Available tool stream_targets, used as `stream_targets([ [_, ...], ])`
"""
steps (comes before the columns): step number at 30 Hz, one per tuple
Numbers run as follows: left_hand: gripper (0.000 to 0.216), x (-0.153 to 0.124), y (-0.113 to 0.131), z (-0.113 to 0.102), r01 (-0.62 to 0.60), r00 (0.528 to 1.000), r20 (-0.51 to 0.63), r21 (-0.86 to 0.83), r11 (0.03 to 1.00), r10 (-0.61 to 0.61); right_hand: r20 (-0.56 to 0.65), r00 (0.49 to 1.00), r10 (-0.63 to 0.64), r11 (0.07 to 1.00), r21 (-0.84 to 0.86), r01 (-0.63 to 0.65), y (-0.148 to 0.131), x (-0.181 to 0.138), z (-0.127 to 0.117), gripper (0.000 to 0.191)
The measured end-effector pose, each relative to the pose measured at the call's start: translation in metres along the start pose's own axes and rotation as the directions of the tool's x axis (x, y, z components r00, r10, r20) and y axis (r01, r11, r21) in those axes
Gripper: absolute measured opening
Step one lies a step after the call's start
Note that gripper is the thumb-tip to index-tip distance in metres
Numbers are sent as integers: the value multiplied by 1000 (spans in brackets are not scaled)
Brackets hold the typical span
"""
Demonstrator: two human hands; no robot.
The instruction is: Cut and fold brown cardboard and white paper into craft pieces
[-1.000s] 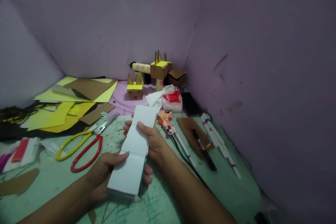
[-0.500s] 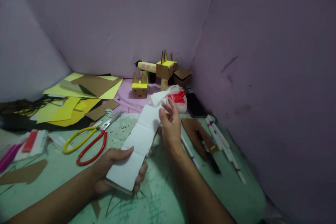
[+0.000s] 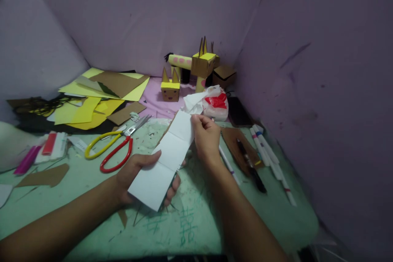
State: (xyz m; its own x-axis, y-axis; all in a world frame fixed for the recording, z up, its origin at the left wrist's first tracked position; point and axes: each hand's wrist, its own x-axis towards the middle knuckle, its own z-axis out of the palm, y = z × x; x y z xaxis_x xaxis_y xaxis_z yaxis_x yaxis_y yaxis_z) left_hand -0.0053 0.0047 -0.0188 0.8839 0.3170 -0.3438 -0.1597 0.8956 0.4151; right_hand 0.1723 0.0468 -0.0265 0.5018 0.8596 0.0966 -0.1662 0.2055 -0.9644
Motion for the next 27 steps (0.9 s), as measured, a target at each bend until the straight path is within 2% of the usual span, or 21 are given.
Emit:
stream_targets([
  [4, 44, 1, -2, -1, 0, 1000, 8, 39, 999, 0, 0, 998, -70, 994, -82, 70, -3, 0, 1, 17],
  [6, 37, 2, -3, -3, -1, 1000, -1, 45, 999, 1, -6, 998, -65, 996, -67, 64, -6, 0, 3, 22],
  [8, 34, 3, -3, -4, -9, 1000, -27, 40, 999, 11, -6, 1000, 7, 1000, 25, -6, -9, -2, 5, 32],
  [10, 34, 4, -1, -4, -34, 998, -58, 38, 999, 36, 80, 989, 123, 986, 102, -131, -10, -7, 6, 38],
  [12, 32, 4, 3, -3, -76, 991, -106, 42, 996, 80, 257, 934, 250, 959, 66, -275, -11, -16, 8, 36],
  [14, 30, 5, 8, 0, -111, 975, -183, 68, 991, 122, 416, 833, 364, 926, -66, -372, -9, -26, 9, 31],
  [15, 30, 6, 10, 2, -116, 963, -234, 97, 989, 136, 449, 795, 408, 910, -126, -395, -8, -31, 10, 29],
  [16, 30, 6, 12, 4, -119, 946, -285, 131, 984, 152, 449, 781, 434, 899, -163, -406, -7, -35, 11, 26],
  [17, 28, 6, 12, 6, -125, 927, -333, 167, 978, 175, 429, 789, 439, 898, -172, -406, -6, -38, 12, 24],
  [19, 22, 6, 11, 9, -142, 886, -401, 240, 960, 231, 350, 849, 395, 918, -129, -374, -5, -40, 14, 25],
  [22, 16, 6, 4, 12, -173, 840, -437, 346, 922, 322, 256, 912, 319, 946, -39, -320, -3, -38, 17, 30],
  [25, 15, 5, 0, 14, -191, 802, -449, 434, 880, 395, 225, 923, 311, 949, -20, -315, -1, -38, 21, 26],
  [27, 15, 4, 3, 13, -199, 782, -457, 461, 865, 424, 237, 908, 347, 937, -51, -345, 0, -40, 22, 22],
])
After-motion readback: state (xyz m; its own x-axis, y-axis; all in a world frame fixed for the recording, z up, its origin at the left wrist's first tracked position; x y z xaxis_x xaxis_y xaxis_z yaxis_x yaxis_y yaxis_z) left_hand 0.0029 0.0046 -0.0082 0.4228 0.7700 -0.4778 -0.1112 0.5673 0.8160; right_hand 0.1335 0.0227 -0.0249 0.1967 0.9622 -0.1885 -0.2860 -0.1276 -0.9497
